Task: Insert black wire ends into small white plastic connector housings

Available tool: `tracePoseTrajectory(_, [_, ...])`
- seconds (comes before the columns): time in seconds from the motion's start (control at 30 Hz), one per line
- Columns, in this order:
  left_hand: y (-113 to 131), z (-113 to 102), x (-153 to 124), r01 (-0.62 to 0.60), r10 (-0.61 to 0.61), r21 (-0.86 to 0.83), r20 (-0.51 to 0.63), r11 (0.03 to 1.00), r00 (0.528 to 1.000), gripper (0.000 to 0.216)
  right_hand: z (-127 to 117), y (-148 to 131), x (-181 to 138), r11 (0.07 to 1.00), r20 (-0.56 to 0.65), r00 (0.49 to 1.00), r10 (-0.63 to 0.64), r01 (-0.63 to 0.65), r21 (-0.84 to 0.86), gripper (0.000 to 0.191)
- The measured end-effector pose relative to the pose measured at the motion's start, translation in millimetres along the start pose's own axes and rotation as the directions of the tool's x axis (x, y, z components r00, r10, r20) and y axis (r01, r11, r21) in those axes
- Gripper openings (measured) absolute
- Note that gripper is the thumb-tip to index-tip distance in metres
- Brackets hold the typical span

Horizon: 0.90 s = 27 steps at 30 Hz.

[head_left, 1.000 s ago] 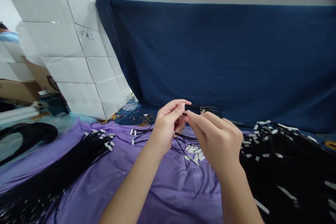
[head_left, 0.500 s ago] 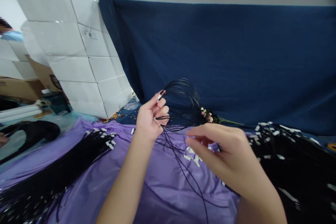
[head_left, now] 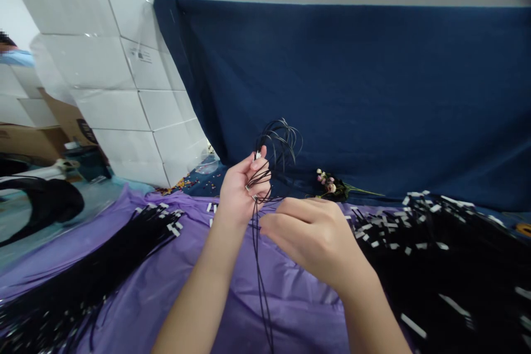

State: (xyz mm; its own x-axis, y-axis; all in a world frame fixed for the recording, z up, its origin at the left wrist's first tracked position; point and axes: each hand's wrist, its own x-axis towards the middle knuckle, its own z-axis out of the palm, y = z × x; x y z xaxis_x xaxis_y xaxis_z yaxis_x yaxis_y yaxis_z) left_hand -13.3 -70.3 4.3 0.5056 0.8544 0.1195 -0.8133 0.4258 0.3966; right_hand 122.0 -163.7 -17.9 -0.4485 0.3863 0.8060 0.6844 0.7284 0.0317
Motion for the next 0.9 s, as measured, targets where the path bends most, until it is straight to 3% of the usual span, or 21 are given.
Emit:
tracePoseTrajectory(0.33, [-2.7,-0.5,-1.5,0.030,-0.030,-0.010,0.010,0.999,0.999,0.026,14.5,2.9,3.5,0.963,-0.186,0.956,-0.227,0.193,-0.187,0.023])
tracePoseTrajectory(0.5, [-4.1,2.8,-4.0,0.033,-0.033,-0.035,-0.009,0.999,0.999,0.025,20.8,11.5,-1.9,0.967,-0.316,0.917,-0.242,0.200,-0.160,0.015])
tracePoseTrajectory(0.6, [-4.8,5.6,-7.0,0.038,-0.038,-0.047,-0.014,0.998,0.999,0.024,19.8,18.3,-5.1,0.990,-0.321,0.946,-0.051,0.089,0.105,0.009])
tracePoseTrajectory(0.7, [-5.3,7.2,-9.5,0.019,-0.020,-0.061,-0.021,0.998,1.000,0.022,16.4,24.4,-8.1,0.883,-0.243,0.949,0.201,-0.068,0.465,0.002])
tracePoseTrajectory(0.8, [-5.0,6.8,-9.7,0.012,-0.014,-0.066,-0.024,0.998,1.000,0.023,13.3,29.1,-9.5,0.700,-0.260,0.880,0.398,-0.108,0.706,0.004])
tracePoseTrajectory(0.9, [-3.7,4.0,-7.7,0.013,-0.015,-0.051,-0.025,0.999,1.000,0.022,7.1,31.1,-6.1,0.581,-0.361,0.741,0.566,-0.048,0.813,0.030])
